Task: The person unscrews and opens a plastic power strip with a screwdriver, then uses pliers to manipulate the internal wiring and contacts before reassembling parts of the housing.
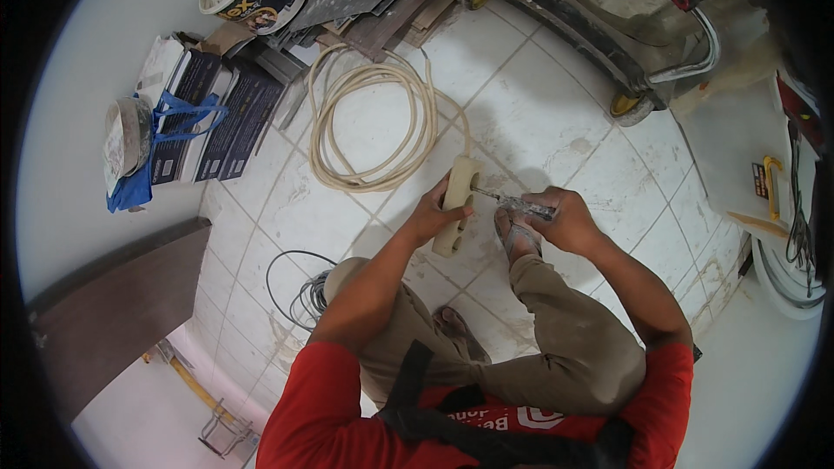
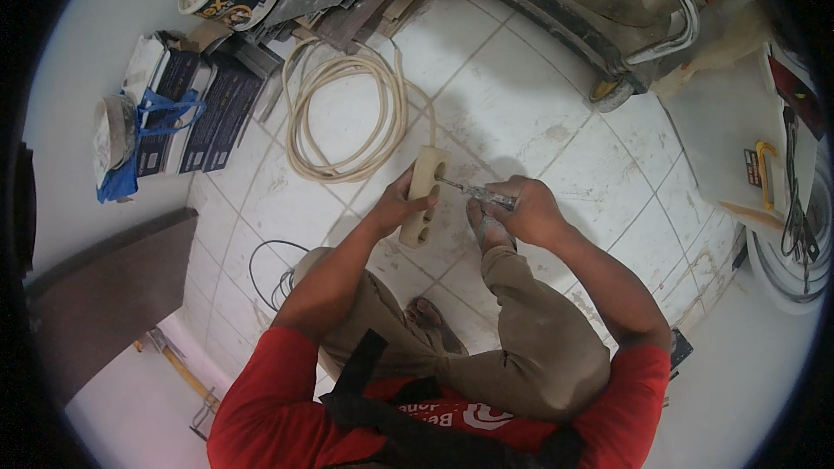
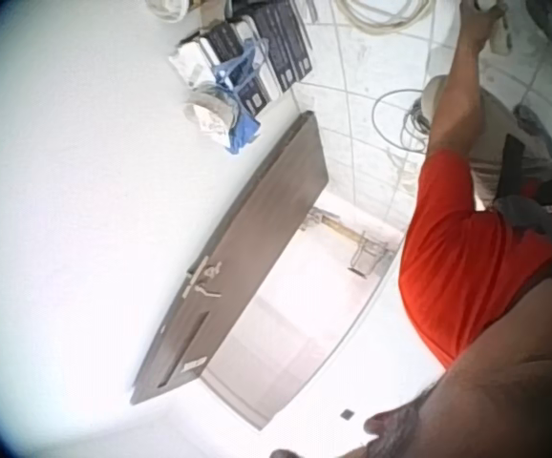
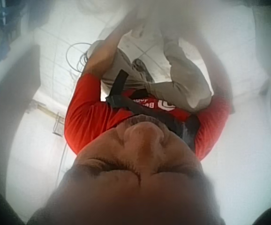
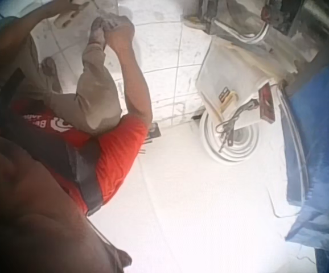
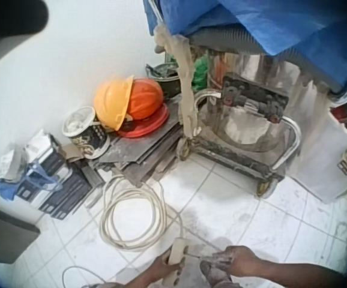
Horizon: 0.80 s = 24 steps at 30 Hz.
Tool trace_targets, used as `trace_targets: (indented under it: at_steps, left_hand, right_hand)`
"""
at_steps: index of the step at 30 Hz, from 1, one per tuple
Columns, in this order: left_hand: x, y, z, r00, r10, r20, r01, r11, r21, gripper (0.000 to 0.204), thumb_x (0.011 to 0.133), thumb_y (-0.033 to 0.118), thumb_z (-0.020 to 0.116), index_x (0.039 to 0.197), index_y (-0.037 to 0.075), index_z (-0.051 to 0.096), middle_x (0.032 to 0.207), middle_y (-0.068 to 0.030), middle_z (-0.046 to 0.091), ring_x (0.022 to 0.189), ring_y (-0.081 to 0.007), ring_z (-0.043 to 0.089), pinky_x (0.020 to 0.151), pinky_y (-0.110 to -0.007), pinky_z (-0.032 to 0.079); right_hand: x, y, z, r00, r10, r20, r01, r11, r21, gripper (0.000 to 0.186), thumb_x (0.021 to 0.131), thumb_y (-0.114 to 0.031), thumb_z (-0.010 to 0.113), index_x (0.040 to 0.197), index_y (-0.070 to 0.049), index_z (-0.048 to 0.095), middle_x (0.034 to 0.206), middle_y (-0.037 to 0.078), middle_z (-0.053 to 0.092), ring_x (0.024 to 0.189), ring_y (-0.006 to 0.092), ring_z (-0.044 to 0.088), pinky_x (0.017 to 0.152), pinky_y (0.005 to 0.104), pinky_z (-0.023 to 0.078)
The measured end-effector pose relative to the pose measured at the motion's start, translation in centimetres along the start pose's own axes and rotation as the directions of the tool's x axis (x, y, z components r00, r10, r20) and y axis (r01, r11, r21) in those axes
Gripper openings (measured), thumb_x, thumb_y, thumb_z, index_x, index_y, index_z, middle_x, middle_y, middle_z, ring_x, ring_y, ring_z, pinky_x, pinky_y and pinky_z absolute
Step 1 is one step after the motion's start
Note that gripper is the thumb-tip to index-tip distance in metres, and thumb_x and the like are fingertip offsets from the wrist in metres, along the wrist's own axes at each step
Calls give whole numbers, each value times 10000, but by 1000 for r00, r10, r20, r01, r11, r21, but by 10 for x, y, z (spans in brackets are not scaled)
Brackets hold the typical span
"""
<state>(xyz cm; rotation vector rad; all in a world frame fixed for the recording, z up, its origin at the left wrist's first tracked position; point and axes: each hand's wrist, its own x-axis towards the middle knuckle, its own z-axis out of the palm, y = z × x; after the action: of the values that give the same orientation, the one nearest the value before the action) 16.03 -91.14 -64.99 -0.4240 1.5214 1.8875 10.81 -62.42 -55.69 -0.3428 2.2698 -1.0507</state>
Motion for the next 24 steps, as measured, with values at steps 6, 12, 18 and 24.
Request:
trace_targets:
  at_steps: [6, 12, 18, 24]
  left_hand:
    - [-1, -2, -3, 1000, 17, -23, -17, 1000, 23, 962, 837, 105, 793, 1624, 165, 245, 1334, -48, 588, 1159, -173, 573, 1000, -334, 490]
    - [-4, 1, -7, 999, -46, 26, 47, 998, -36, 941, 872, 46, 748, 1630, 126, 196, 1430, -38, 530, 1238, -168, 542, 1062, -333, 447]
    - [-3, 5, -1, 998, -47, 52, 52, 993, -107, 939, 874, 43, 748, 1628, 116, 192, 1448, -44, 520, 1278, -183, 523, 1106, -348, 408]
    - [-7, 6, -4, 997, -64, 31, 67, 994, -91, 917, 883, 11, 725, 1625, 103, 193, 1481, -60, 502, 1328, -199, 498, 1128, -367, 389]
  right_hand:
    - [5, 12, 12, 984, 175, 34, -176, 984, 18, 380, 886, -324, 728, 1080, 2, 743, 956, 194, 725, 906, 334, 682, 825, 415, 548]
    - [2, -10, -3, 998, -57, 9, 58, 972, -226, 372, 884, -317, 726, 1107, -19, 736, 1056, 208, 709, 974, 326, 680, 824, 423, 546]
    - [2, 5, 4, 972, 218, 90, -219, 976, 2, 336, 856, -275, 724, 1135, -89, 742, 979, 173, 681, 963, 339, 654, 848, 429, 538]
    - [-7, -21, -9, 995, 42, 93, -25, 984, -174, 390, 897, -345, 684, 1156, -56, 722, 1128, 235, 679, 1018, 357, 652, 894, 436, 520]
